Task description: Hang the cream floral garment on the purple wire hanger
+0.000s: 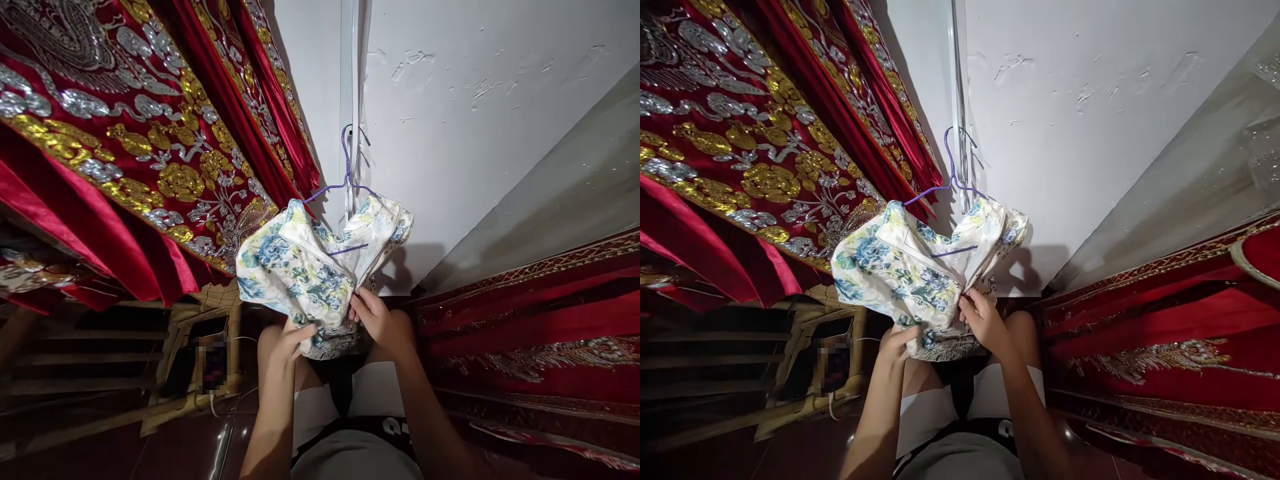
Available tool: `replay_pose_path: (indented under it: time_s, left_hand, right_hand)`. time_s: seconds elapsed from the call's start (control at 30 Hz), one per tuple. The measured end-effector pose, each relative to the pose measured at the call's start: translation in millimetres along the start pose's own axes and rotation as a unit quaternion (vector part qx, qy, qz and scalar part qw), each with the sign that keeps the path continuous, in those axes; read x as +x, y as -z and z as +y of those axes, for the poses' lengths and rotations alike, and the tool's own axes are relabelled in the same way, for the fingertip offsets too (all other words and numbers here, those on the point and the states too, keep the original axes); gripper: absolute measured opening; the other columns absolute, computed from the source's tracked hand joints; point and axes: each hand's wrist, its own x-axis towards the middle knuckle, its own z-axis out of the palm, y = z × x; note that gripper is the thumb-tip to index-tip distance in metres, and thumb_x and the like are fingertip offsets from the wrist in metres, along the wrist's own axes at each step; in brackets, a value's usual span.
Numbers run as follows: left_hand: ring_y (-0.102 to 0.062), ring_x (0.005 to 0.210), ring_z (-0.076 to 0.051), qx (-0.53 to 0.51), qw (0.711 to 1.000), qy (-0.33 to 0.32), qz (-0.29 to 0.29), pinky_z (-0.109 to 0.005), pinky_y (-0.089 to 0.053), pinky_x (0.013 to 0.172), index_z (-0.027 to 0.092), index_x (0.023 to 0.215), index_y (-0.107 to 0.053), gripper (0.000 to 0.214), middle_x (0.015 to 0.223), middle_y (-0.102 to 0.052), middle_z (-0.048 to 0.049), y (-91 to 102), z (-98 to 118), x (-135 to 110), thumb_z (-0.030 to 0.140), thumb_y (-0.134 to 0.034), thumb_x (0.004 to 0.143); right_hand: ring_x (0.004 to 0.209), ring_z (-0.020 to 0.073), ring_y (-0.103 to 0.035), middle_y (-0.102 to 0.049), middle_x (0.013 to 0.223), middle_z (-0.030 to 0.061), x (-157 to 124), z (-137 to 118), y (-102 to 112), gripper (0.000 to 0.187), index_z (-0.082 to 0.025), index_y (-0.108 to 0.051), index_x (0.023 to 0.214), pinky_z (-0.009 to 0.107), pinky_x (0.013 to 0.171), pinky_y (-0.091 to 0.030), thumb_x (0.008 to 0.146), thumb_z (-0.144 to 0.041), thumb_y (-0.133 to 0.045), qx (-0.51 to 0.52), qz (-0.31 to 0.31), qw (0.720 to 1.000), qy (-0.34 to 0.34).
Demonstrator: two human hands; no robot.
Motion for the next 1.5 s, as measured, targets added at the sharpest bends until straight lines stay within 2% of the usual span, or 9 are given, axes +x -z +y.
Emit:
replay_pose_path:
  time_s: [0.07, 0.23, 0.47, 0.6, 0.73, 0.93, 1.07, 1.33, 1.5]
  left_hand:
    - [-0.063, 0.129, -0.037, -0.071, 0.997, 0.023, 0.007, -0.048, -0.053, 0.109, 0.030, 0.129, -0.068, 0.082, 0.118, -0.076, -0.0084, -3.6, 11.3, 3.6, 0.064, -0.090, 0.057]
    - [-0.069, 0.119, -0.037, -0.159, 0.985, 0.048, 0.052, -0.049, -0.054, 0.106, 0.023, 0.129, -0.067, 0.084, 0.115, -0.078, -0.0111, -16.1, 27.5, 8.7, 0.049, -0.094, 0.054]
    - [-0.066, 0.124, -0.035, -0.184, 0.979, 0.069, 0.046, -0.046, -0.055, 0.104, 0.027, 0.122, -0.067, 0.071, 0.125, -0.074, -0.0086, -18.5, 11.3, 11.3, 0.044, -0.091, 0.058]
    - [-0.063, 0.128, -0.030, -0.124, 0.968, -0.021, 0.216, -0.043, -0.051, 0.108, 0.026, 0.118, -0.062, 0.049, 0.126, -0.070, -0.0086, -12.1, -7.2, 28.5, 0.049, -0.075, 0.076]
    - [-0.056, 0.132, -0.026, 0.009, 0.897, -0.171, 0.408, -0.042, -0.045, 0.111, 0.026, 0.125, -0.051, 0.045, 0.138, -0.057, -0.0129, -20.9, -24.1, 29.9, 0.049, -0.063, 0.089]
    - [-0.066, 0.100, -0.023, 0.123, 0.949, -0.252, 0.147, -0.036, -0.052, 0.093, 0.020, 0.111, -0.063, 0.032, 0.108, -0.068, -0.0083, -59.0, -40.3, 12.1, 0.042, -0.066, 0.088]
    - [-0.053, 0.067, -0.014, 0.116, 0.955, -0.250, 0.106, -0.025, -0.044, 0.065, 0.019, 0.076, -0.057, 0.024, 0.071, -0.056, 0.0009, -66.1, -32.5, 17.4, 0.036, -0.057, 0.092]
    - [-0.051, 0.069, -0.014, 0.174, 0.963, -0.202, -0.030, -0.024, -0.041, 0.065, 0.018, 0.073, -0.056, 0.024, 0.072, -0.055, 0.0004, -55.2, -16.7, 17.8, 0.032, -0.060, 0.093]
    - [-0.056, 0.072, -0.016, 0.250, 0.942, -0.196, -0.107, -0.026, -0.044, 0.071, 0.018, 0.069, -0.055, 0.021, 0.070, -0.058, 0.0000, -41.2, 6.9, 19.4, 0.023, -0.059, 0.089]
  right_hand:
    - [0.064, 0.0166, -0.054, -0.057, 0.068, -0.0004, 5.4, 6.8, -9.9, 0.033, -0.023, -0.056, 0.082, 0.029, 0.062, -0.044, 0.096, -0.052, -0.054, 0.031, 0.013, 0.999, 0.001]
    - [0.057, 0.0134, -0.050, -0.055, 0.063, -0.0016, 8.6, 9.5, -29.2, 0.035, -0.022, -0.053, 0.077, 0.027, 0.055, -0.042, 0.090, -0.054, -0.059, 0.080, 0.054, 0.995, -0.036]
    - [0.051, 0.0105, -0.042, -0.048, 0.057, -0.0050, 10.4, 10.8, -25.7, 0.034, -0.022, -0.051, 0.075, 0.024, 0.049, -0.036, 0.086, -0.052, -0.061, 0.125, 0.058, 0.989, -0.052]
    - [0.046, 0.0101, -0.038, -0.042, 0.047, -0.0060, 2.2, 9.5, -13.8, 0.038, -0.023, -0.044, 0.064, 0.025, 0.047, -0.030, 0.087, -0.048, -0.060, 0.121, 0.030, 0.991, -0.049]
    - [0.045, 0.0110, -0.044, -0.050, 0.047, -0.0035, -7.1, 9.5, -11.9, 0.033, -0.020, -0.055, 0.065, 0.025, 0.049, -0.033, 0.090, -0.043, -0.057, 0.100, 0.019, 0.994, -0.052]
    - [0.053, 0.0128, -0.057, -0.063, 0.053, -0.0010, -4.4, 13.2, -25.6, 0.029, -0.018, -0.064, 0.072, 0.025, 0.059, -0.042, 0.094, -0.034, -0.053, 0.046, -0.029, 0.998, -0.042]
    - [0.053, 0.0134, -0.057, -0.062, 0.052, -0.0019, 5.6, 1.2, -22.6, 0.022, -0.019, -0.065, 0.074, 0.024, 0.056, -0.043, 0.090, -0.031, -0.055, 0.062, -0.042, 0.996, -0.043]
    - [0.044, 0.0080, -0.041, -0.057, 0.050, -0.0027, 72.4, -100.5, 17.3, 0.031, -0.017, -0.064, 0.069, 0.022, 0.045, -0.031, 0.087, -0.043, -0.066, 0.127, 0.081, 0.986, 0.074]
    - [0.043, 0.0070, -0.040, -0.056, 0.050, -0.0040, 89.8, -136.1, 10.2, 0.027, -0.018, -0.062, 0.072, 0.021, 0.044, -0.031, 0.094, -0.033, -0.058, 0.157, 0.101, 0.974, 0.127]
